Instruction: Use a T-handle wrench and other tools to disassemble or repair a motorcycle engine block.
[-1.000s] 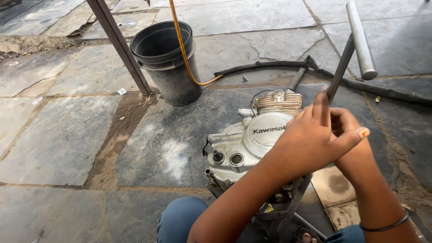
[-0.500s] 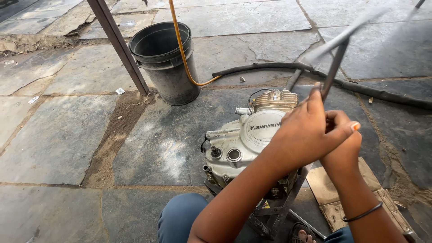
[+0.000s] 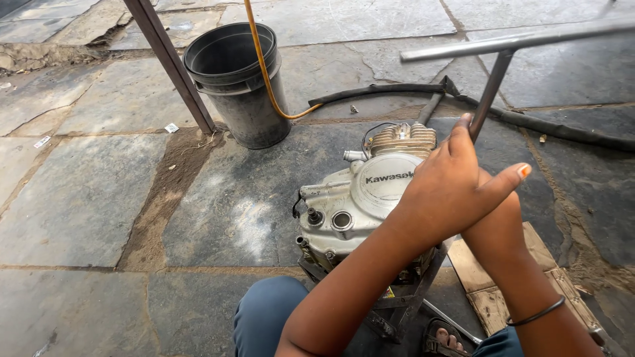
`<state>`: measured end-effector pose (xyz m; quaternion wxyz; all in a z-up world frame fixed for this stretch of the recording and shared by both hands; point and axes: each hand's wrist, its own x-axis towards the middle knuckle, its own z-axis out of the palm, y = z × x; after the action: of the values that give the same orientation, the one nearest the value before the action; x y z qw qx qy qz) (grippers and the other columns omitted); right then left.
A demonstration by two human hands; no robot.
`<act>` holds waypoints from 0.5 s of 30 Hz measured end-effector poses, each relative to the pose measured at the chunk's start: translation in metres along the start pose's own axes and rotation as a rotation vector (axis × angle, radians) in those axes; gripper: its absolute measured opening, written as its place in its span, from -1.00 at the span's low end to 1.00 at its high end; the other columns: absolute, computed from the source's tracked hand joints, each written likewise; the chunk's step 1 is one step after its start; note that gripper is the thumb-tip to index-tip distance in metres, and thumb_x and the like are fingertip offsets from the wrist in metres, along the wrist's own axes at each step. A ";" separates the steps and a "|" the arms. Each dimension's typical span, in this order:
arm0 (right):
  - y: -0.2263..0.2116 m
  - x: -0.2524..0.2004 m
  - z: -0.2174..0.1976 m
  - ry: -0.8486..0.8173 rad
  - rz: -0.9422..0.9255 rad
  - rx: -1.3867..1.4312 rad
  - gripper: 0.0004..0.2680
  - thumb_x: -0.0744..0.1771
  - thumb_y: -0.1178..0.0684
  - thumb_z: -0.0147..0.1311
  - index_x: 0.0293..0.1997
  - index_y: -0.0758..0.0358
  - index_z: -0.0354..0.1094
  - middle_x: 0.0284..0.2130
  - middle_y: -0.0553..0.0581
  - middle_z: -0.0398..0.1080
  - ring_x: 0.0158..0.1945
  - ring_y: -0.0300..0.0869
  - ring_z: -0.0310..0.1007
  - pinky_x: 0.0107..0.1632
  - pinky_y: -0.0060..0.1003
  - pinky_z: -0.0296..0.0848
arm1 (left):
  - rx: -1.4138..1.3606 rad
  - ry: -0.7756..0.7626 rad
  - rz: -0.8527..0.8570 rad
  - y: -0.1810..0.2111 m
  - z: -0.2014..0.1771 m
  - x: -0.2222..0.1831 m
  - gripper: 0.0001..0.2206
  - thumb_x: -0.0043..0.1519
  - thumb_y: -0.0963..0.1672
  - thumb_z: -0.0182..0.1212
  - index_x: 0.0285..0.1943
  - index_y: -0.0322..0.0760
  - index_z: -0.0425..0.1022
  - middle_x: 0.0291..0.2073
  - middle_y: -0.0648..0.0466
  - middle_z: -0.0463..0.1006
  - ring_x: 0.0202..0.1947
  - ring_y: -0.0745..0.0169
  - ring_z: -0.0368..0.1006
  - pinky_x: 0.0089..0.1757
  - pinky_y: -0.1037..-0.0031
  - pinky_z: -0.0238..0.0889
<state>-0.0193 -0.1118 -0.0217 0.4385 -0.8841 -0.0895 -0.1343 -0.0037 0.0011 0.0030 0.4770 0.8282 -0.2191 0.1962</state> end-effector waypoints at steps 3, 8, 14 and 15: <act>0.013 -0.002 0.011 0.091 -0.162 -0.138 -0.85 0.33 0.10 0.15 -0.13 0.38 0.37 -0.34 0.23 0.50 -0.26 0.01 0.56 -0.19 -0.13 0.47 | 0.005 -0.003 -0.068 -0.002 -0.008 0.003 -0.02 0.23 0.18 0.13 0.49 -0.87 -0.01 0.15 -0.72 0.37 0.24 -0.56 0.40 0.19 0.01 0.31; 0.021 0.007 0.012 0.137 -0.182 -0.193 -0.84 0.37 0.07 0.16 -0.15 0.39 0.35 -0.32 0.29 0.49 -0.21 0.07 0.55 -0.13 -0.12 0.47 | -0.186 -0.106 -0.190 -0.002 -0.016 0.010 -0.01 0.21 0.17 0.13 0.49 -0.88 -0.07 0.14 -0.70 0.37 0.13 -0.55 0.48 0.05 0.03 0.41; 0.017 0.020 0.005 -0.058 -0.095 -0.054 -0.79 0.35 0.05 0.13 0.01 0.33 0.39 -0.24 0.26 0.51 -0.20 0.07 0.53 -0.17 -0.13 0.47 | -0.088 -0.090 -0.129 -0.004 -0.012 0.005 -0.04 0.23 0.18 0.14 0.44 -0.89 0.05 0.15 -0.73 0.36 0.24 -0.58 0.40 0.19 0.05 0.32; 0.014 0.020 0.003 -0.165 0.009 0.180 -0.80 0.35 0.01 0.09 0.01 0.28 0.40 -0.26 0.23 0.52 -0.21 0.05 0.53 -0.19 -0.16 0.49 | -0.089 -0.053 -0.103 -0.004 -0.012 0.006 -0.03 0.21 0.18 0.16 0.45 -0.88 0.03 0.19 -0.74 0.32 0.26 -0.60 0.36 0.20 0.03 0.27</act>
<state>0.0042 -0.1168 -0.0274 0.5080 -0.8495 -0.1332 -0.0507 0.0019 0.0126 0.0089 0.5170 0.8212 -0.1973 0.1393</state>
